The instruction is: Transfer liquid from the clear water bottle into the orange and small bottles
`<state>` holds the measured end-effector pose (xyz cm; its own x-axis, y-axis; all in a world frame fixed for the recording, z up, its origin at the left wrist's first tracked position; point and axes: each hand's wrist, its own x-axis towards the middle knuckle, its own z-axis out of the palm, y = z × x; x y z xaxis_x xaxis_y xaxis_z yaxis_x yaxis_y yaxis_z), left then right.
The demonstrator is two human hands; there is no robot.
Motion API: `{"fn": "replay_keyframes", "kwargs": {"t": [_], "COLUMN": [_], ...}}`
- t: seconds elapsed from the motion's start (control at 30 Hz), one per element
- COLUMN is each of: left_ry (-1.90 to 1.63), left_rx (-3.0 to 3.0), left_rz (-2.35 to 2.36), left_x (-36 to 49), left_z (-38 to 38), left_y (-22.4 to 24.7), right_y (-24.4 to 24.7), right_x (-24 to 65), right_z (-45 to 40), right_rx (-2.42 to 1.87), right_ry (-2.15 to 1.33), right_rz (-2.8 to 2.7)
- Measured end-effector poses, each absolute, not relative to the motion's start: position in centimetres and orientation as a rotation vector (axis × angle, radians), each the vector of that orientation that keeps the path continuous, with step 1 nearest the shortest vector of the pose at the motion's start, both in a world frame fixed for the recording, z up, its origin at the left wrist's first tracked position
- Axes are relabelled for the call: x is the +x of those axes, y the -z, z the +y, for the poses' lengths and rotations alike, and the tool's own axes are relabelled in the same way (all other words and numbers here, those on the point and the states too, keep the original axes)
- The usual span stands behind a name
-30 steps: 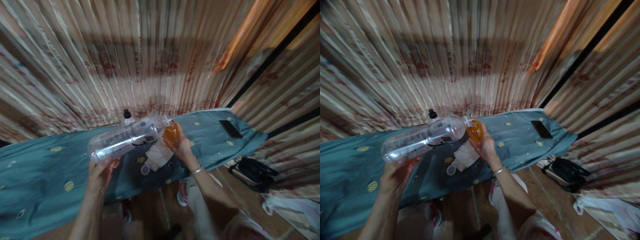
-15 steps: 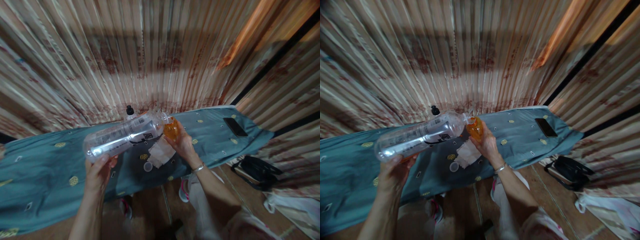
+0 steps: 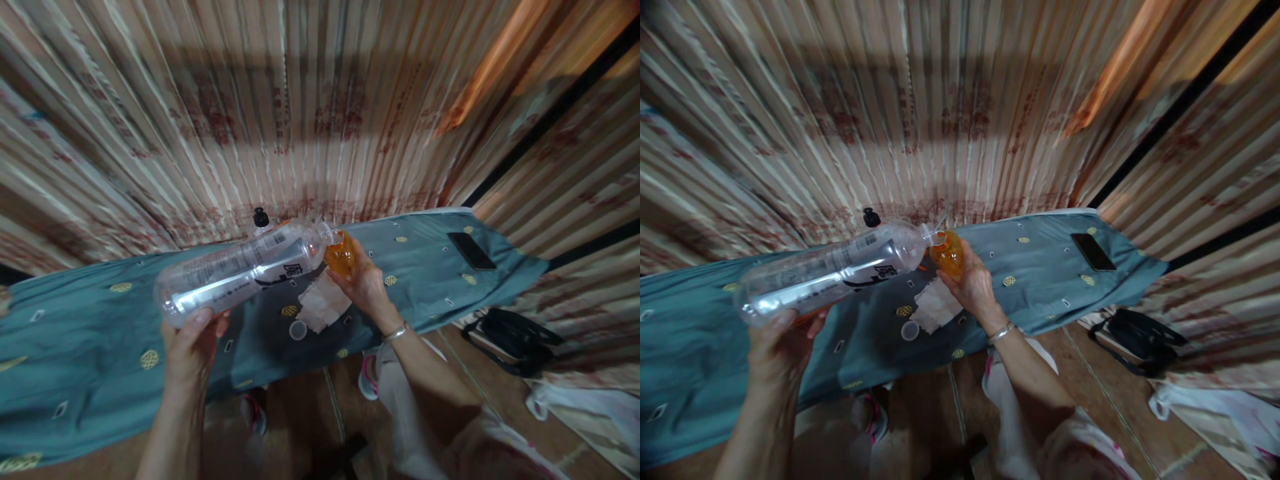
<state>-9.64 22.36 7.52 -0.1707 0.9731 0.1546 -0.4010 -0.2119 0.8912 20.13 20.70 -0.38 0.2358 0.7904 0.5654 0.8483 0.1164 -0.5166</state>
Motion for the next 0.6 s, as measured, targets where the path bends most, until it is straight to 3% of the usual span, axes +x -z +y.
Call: {"fn": "replay_keyframes", "kwargs": {"t": [0.6], "left_ry": [-1.675], "left_rx": [0.888], "left_rz": [0.886], "left_x": [-10.10], "left_z": [22.71], "left_y": [-7.03], "right_y": [0.86], "right_x": [19.97], "right_z": [20.86], "right_rx": [-1.639], "right_ry": [0.170], "right_rz": [-1.543]}}
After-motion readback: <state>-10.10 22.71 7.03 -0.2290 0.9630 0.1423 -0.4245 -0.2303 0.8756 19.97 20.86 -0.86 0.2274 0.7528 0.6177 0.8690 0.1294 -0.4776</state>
